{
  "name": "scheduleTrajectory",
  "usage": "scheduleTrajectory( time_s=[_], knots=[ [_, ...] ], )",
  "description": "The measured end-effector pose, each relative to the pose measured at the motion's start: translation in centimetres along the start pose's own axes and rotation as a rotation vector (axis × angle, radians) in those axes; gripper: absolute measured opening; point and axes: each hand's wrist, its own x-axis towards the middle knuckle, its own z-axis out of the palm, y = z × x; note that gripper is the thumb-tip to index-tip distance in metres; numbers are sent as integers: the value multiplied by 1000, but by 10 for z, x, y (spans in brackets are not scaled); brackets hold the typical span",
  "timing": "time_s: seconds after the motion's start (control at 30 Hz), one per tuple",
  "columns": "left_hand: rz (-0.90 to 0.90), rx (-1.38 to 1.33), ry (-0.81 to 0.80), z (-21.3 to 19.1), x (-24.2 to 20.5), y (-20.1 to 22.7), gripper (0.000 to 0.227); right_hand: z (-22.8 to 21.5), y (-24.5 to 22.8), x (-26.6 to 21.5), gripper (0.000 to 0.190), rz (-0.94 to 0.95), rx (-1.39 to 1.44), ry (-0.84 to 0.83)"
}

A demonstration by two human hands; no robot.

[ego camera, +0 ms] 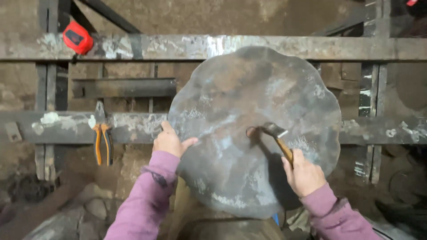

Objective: Hammer and straighten a large metal disc with scalloped edges.

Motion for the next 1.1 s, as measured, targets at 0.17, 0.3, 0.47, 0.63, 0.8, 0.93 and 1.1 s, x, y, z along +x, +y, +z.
scheduleTrajectory(
  time_s=[0.17,0.3,0.47,0.63,0.8,0.93,1.1],
  knots=[
    [6,33,-31,-1,-3,3,105,31,12,5,30,27,-18,13],
    [-51,45,-62,-9,-16,5,104,1,-6,2,31,15,-69,-55],
    [-24,66,-63,-14,-10,11,103,22,4,5,34,-30,35,77],
    [-22,63,-63,-21,-4,18,102,17,6,18,31,-23,-54,19],
    [-46,56,-105,-28,-12,22,103,9,-2,7,32,-24,-37,40],
    [-56,59,-138,-32,-13,27,103,13,3,6,32,-21,-52,-44],
    [-54,79,-145,-30,-9,26,102,9,-1,2,31,-44,10,61]
  ],
)
